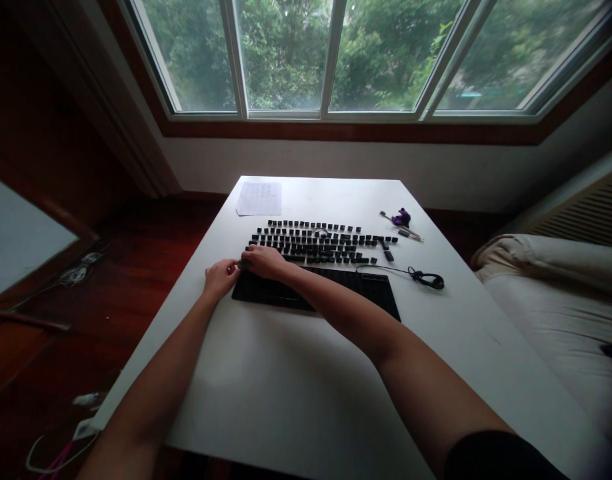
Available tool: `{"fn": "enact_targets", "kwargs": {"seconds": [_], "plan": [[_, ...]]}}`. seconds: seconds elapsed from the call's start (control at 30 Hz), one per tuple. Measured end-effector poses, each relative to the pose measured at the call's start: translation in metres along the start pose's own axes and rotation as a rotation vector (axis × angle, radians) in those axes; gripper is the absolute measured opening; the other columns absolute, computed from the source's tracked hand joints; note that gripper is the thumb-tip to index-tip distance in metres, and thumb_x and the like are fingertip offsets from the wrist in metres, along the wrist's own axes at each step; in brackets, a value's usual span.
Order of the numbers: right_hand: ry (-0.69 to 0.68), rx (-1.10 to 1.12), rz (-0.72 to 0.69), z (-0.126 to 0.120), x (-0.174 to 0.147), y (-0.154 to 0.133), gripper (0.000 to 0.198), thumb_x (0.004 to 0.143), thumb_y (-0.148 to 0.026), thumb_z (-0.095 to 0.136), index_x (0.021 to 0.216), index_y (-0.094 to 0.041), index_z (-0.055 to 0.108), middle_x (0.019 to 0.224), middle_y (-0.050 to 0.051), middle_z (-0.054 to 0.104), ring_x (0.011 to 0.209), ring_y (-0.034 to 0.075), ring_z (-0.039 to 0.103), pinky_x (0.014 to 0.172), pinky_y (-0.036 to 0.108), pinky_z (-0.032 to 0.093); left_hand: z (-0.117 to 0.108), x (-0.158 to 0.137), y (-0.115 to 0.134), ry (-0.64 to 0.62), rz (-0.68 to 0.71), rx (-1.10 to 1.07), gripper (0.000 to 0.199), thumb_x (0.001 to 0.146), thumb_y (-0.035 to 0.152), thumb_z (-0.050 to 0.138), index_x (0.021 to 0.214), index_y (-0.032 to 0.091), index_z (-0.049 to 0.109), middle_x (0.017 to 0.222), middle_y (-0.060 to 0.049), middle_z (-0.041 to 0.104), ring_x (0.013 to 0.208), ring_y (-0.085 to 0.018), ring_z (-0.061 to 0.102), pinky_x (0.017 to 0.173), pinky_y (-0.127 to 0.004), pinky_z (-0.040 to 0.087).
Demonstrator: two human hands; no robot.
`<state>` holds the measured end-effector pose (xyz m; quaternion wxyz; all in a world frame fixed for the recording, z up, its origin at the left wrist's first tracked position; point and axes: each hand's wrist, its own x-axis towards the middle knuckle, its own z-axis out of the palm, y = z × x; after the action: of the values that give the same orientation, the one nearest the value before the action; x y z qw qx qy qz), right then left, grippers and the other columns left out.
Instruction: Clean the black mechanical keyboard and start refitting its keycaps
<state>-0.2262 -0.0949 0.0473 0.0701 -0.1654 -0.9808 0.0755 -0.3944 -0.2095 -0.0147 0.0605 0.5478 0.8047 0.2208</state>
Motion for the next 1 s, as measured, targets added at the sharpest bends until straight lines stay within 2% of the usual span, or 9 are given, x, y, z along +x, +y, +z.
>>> {"fn": "enact_targets", "kwargs": {"seconds": [0.1, 0.33, 0.53, 0.77, 0.87, 0.93, 1.0], "plan": [[-0.040, -0.010, -0.024, -0.004, -0.002, 0.006, 0.029, 0.092, -0.028, 0.058, 0.119, -0.025, 0.066, 0.116, 0.007, 0.066, 0.099, 0.022, 0.066, 0.068, 0.026, 0.041, -0.001, -0.002, 0.003, 0.042, 0.003, -0.029, 0.038, 0.089, 0.037, 0.058, 0.127, 0.030, 0.063, 0.097, -0.001, 0.070, 0.092, -0.021, 0.061, 0.081, -0.033, 0.036], [-0.071, -0.001, -0.018, -0.014, -0.031, 0.028, 0.026, 0.088, -0.024, 0.060, 0.112, -0.024, 0.070, 0.111, 0.006, 0.068, 0.096, 0.022, 0.065, 0.069, 0.026, 0.039, 0.002, -0.004, 0.004, 0.031, 0.058, 0.042, 0.039, 0.094, 0.031, 0.052, 0.130, 0.039, 0.065, 0.108, -0.003, 0.068, 0.103, -0.025, 0.058, 0.086, -0.036, 0.038], [-0.102, 0.006, 0.044, -0.017, -0.085, 0.060, 0.026, 0.086, -0.023, 0.064, 0.112, -0.024, 0.071, 0.110, 0.006, 0.068, 0.093, 0.021, 0.064, 0.071, 0.026, 0.039, 0.010, -0.003, 0.002, 0.036, 0.064, 0.015, 0.041, 0.093, 0.027, 0.050, 0.128, 0.040, 0.067, 0.109, -0.002, 0.068, 0.104, -0.026, 0.058, 0.088, -0.039, 0.039], [-0.062, 0.059, 0.150, -0.025, -0.156, 0.096, 0.031, 0.090, -0.021, 0.062, 0.120, -0.026, 0.068, 0.112, 0.006, 0.067, 0.092, 0.019, 0.064, 0.074, 0.026, 0.040, 0.012, -0.006, 0.006, 0.064, 0.060, 0.010, 0.043, 0.092, 0.022, 0.049, 0.128, 0.037, 0.066, 0.111, -0.002, 0.069, 0.104, -0.026, 0.058, 0.089, -0.040, 0.040], [-0.102, -0.018, 0.174, -0.034, -0.161, 0.095, 0.028, 0.090, -0.023, 0.062, 0.117, -0.026, 0.069, 0.110, 0.006, 0.067, 0.089, 0.019, 0.064, 0.071, 0.026, 0.039, 0.015, -0.006, 0.008, 0.084, 0.059, 0.009, 0.043, 0.091, 0.020, 0.048, 0.127, 0.035, 0.066, 0.111, -0.003, 0.069, 0.105, -0.026, 0.058, 0.088, -0.039, 0.040], [-0.120, -0.071, 0.178, -0.038, -0.153, 0.086, 0.025, 0.090, -0.025, 0.062, 0.113, -0.026, 0.070, 0.111, 0.007, 0.067, 0.088, 0.019, 0.064, 0.068, 0.026, 0.037, 0.018, -0.006, 0.009, 0.109, 0.063, 0.013, 0.042, 0.091, 0.018, 0.046, 0.125, 0.033, 0.066, 0.111, -0.004, 0.069, 0.105, -0.026, 0.059, 0.087, -0.039, 0.040], [-0.078, -0.078, 0.180, -0.037, -0.137, 0.070, 0.023, 0.093, -0.031, 0.060, 0.113, -0.025, 0.069, 0.111, 0.006, 0.066, 0.088, 0.019, 0.063, 0.067, 0.026, 0.036, 0.020, -0.007, 0.011, 0.124, 0.079, 0.014, 0.039, 0.093, 0.020, 0.046, 0.124, 0.032, 0.067, 0.110, -0.005, 0.068, 0.105, -0.026, 0.059, 0.087, -0.039, 0.040]]}}
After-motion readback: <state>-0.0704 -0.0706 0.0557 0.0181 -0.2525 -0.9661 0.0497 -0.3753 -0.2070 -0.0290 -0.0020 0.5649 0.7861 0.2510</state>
